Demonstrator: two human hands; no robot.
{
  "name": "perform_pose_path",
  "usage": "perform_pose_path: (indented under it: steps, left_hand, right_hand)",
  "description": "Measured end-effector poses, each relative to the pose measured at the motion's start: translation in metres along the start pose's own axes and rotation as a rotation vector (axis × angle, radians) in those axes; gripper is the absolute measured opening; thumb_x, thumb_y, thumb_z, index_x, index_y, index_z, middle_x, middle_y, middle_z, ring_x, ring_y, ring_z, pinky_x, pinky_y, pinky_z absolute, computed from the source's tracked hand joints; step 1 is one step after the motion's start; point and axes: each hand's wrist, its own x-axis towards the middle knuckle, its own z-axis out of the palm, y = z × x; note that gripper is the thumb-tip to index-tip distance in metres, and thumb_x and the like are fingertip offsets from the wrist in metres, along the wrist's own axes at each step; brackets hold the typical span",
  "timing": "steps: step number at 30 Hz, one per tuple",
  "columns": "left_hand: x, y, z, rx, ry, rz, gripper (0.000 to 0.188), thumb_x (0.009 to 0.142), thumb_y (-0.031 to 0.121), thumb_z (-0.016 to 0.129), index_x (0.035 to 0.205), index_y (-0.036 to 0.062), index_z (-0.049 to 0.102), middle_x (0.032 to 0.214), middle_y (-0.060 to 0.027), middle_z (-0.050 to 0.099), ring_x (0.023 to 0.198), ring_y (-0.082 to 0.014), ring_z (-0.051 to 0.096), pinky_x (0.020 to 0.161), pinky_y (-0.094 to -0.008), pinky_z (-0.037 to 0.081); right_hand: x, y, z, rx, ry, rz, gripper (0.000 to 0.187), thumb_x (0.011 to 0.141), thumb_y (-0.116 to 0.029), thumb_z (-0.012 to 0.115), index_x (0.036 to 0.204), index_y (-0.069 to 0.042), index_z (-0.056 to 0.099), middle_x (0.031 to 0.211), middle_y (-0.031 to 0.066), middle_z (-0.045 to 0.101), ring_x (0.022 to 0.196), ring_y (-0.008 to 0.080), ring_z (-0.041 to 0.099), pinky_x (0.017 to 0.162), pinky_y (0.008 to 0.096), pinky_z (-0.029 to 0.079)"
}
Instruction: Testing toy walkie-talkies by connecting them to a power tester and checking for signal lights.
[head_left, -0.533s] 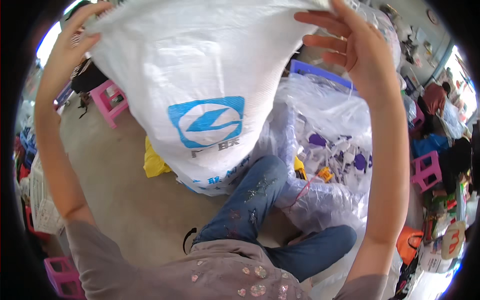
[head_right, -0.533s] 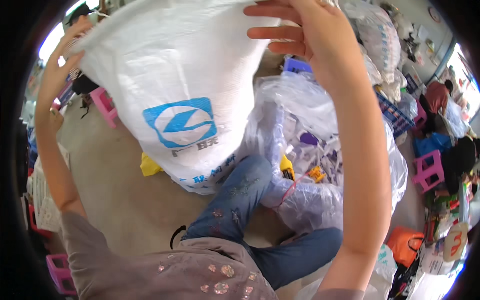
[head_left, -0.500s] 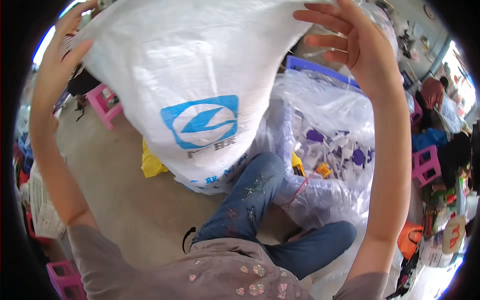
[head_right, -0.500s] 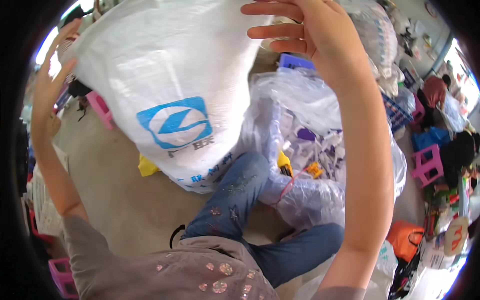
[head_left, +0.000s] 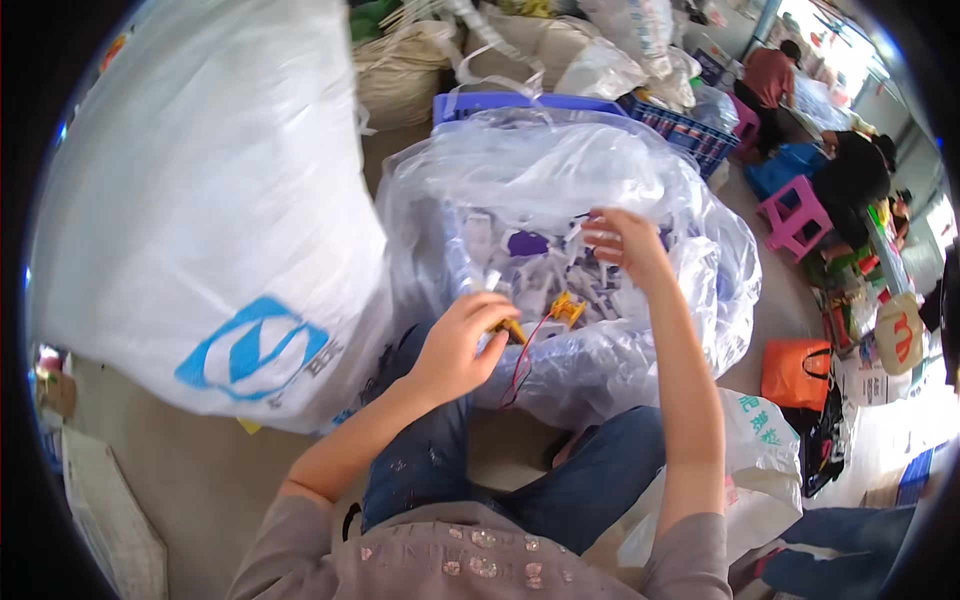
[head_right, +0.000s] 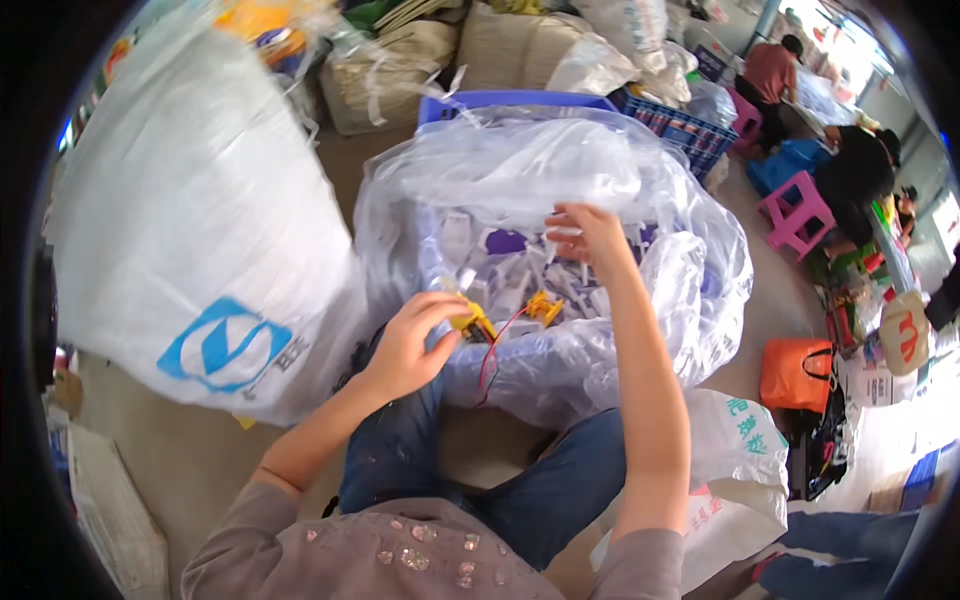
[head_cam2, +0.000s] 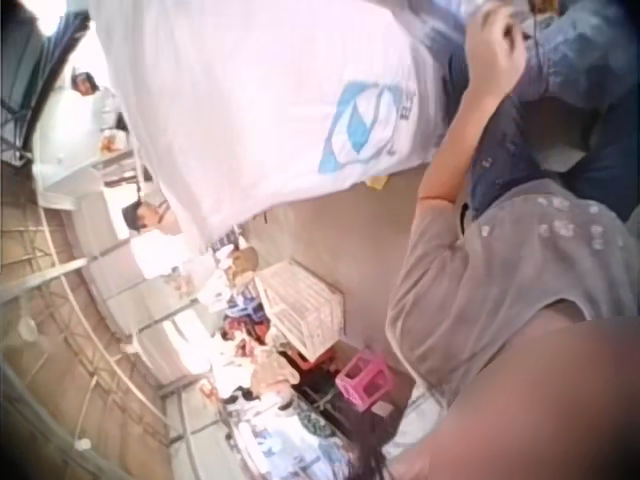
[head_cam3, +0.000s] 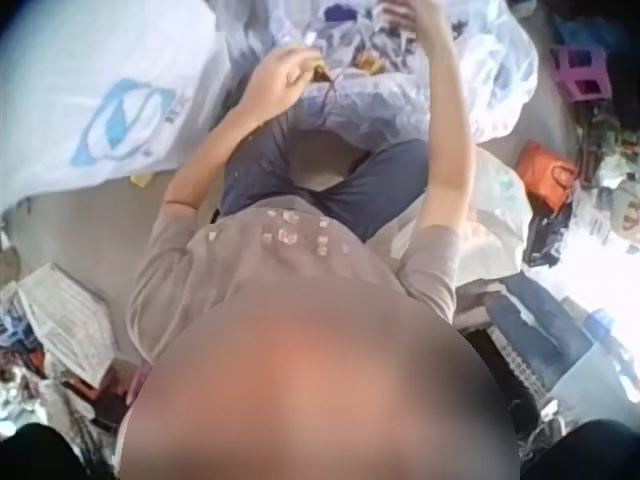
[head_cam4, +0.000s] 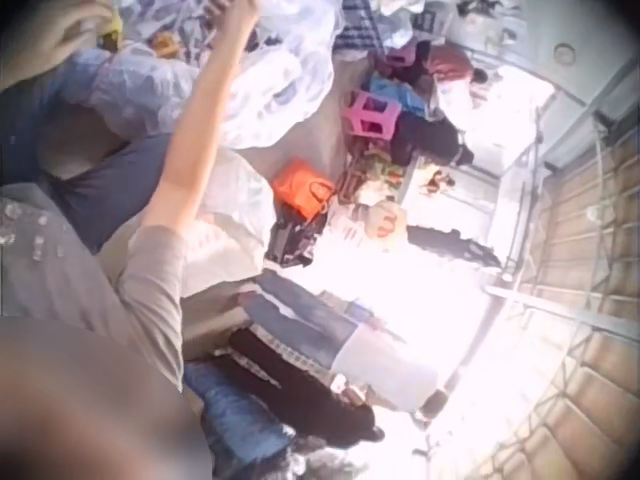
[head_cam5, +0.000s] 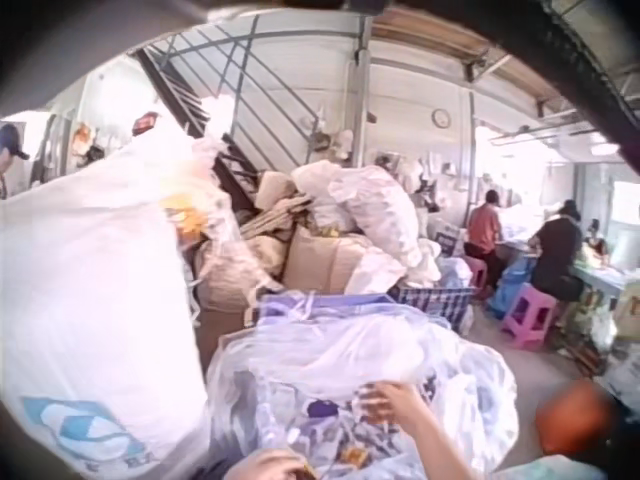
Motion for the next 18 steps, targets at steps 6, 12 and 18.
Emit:
perform_pose_path:
  steps: [6, 12, 18]
  left_hand:
    - [0.105, -0.089, 0.088, 0.464, 0.016, -0.201, 0.076, 0.066, 0.024, 0.075, 0.131, 0.0108, 0.039, 0.137, -0.02, 0.031, 0.127, -0.038, 0.029, 0.099, -0.0563, 0.026]
    - [0.196, -0.168, 0.137, 0.64, -0.208, -0.322, 0.114, 0.056, 0.045, 0.081, 0.144, 0.011, 0.016, 0.149, -0.0217, 0.001, 0.138, -0.0376, 0.0, 0.099, -0.0693, 0.004]
    - [0.235, -0.242, 0.155, 0.42, -0.381, -0.681, 0.048, 0.074, 0.024, 0.067, 0.118, 0.0075, 0.057, 0.134, -0.0215, 0.042, 0.134, -0.0248, 0.027, 0.103, -0.0605, 0.017]
  right_hand:
    - [0.043, 0.076, -0.044, -0.091, 0.347, 0.185, 0.061, 0.082, -0.016, 0.061, 0.135, -0.011, 0.03, 0.121, 0.0122, 0.048, 0.088, 0.0217, 0.057, 0.065, 0.0353, 0.053]
    - [0.1, 0.062, -0.091, -0.319, 0.426, -0.102, 0.103, 0.06, -0.027, 0.08, 0.14, -0.012, 0.017, 0.129, 0.0256, 0.034, 0.108, 0.0318, 0.049, 0.072, 0.0383, 0.052]
    - [0.159, 0.052, -0.094, -0.919, 0.444, -0.34, 0.108, 0.062, -0.039, 0.078, 0.143, -0.01, 0.013, 0.143, 0.0269, 0.017, 0.133, 0.0402, 0.019, 0.103, 0.0443, 0.031]
